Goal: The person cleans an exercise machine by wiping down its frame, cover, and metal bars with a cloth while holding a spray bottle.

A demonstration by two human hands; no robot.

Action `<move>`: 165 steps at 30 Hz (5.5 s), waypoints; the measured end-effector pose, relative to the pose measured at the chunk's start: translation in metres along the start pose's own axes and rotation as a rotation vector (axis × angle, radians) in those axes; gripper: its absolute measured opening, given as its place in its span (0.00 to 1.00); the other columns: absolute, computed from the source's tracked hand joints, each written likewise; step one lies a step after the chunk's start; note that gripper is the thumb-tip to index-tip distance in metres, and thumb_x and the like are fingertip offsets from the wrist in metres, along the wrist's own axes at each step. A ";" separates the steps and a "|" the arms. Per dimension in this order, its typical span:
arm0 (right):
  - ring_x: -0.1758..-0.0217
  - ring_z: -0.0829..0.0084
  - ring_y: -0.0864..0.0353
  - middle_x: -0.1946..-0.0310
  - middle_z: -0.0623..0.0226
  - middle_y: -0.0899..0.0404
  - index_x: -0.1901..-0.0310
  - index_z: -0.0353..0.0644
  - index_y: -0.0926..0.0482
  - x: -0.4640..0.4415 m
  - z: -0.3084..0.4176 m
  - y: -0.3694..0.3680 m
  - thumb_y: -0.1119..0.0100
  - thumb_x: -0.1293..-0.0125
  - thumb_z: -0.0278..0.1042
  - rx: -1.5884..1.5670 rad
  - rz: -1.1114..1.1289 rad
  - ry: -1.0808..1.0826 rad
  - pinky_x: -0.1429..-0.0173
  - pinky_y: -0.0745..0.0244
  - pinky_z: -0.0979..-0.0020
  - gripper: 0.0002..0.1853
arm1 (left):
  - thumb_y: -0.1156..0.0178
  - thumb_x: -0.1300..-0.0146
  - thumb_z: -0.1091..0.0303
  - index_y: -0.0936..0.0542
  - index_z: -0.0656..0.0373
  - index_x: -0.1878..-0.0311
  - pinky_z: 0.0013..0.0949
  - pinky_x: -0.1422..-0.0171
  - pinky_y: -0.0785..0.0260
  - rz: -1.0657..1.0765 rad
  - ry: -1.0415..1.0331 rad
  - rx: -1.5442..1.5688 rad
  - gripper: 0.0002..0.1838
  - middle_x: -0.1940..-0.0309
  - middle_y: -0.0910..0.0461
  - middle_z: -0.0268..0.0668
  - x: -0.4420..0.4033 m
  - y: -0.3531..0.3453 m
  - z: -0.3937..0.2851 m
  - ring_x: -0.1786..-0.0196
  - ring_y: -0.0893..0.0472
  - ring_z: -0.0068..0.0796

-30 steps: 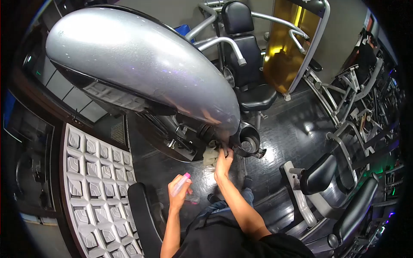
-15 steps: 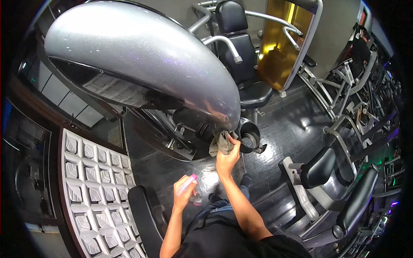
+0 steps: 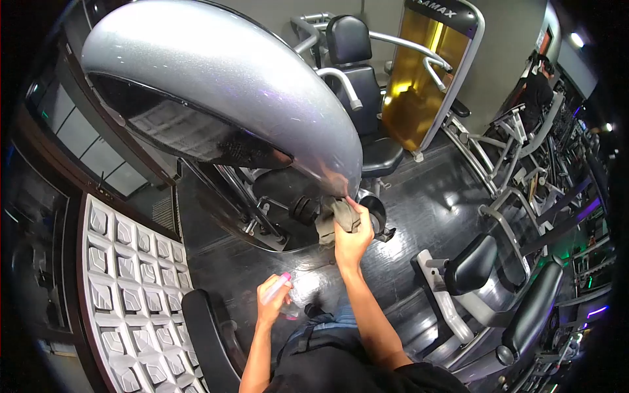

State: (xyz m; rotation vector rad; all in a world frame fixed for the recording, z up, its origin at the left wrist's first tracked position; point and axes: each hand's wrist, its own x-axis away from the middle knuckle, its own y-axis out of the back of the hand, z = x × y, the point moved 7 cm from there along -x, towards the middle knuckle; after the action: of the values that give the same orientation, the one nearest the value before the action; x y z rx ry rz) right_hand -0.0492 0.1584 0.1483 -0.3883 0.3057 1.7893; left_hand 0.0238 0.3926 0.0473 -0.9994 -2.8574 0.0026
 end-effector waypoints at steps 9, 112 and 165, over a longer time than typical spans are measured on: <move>0.59 0.59 0.17 0.61 0.64 0.21 0.56 0.50 0.15 -0.007 0.011 0.009 0.31 0.53 0.21 0.294 0.068 0.544 0.58 0.21 0.63 0.20 | 0.38 0.37 0.67 0.21 0.67 0.70 0.28 0.74 0.31 -0.018 -0.030 0.011 0.11 0.74 0.23 0.37 0.003 -0.003 -0.003 0.80 0.24 0.24; 0.50 0.57 0.28 0.53 0.64 0.31 0.66 0.52 0.15 -0.026 0.012 0.008 0.31 0.67 0.24 0.352 0.229 0.821 0.48 0.27 0.58 0.20 | 0.39 0.36 0.73 0.20 0.68 0.70 0.23 0.74 0.31 -0.051 -0.241 0.195 0.09 0.73 0.25 0.34 -0.012 -0.020 -0.084 0.79 0.23 0.19; 0.45 0.62 0.28 0.60 0.64 0.18 0.62 0.41 0.13 0.011 0.120 -0.110 0.40 0.46 0.38 1.564 1.289 1.380 0.39 0.38 0.59 0.14 | 0.39 0.38 0.71 0.20 0.70 0.71 0.23 0.75 0.34 -0.301 -0.234 0.248 0.10 0.74 0.25 0.37 0.022 0.014 -0.091 0.79 0.23 0.22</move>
State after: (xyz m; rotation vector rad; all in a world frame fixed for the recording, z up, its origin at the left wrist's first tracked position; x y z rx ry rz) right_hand 0.0432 0.2438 0.2522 -0.1407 3.1583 1.3548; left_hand 0.0250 0.4141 0.1396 -0.5494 -3.0845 0.4641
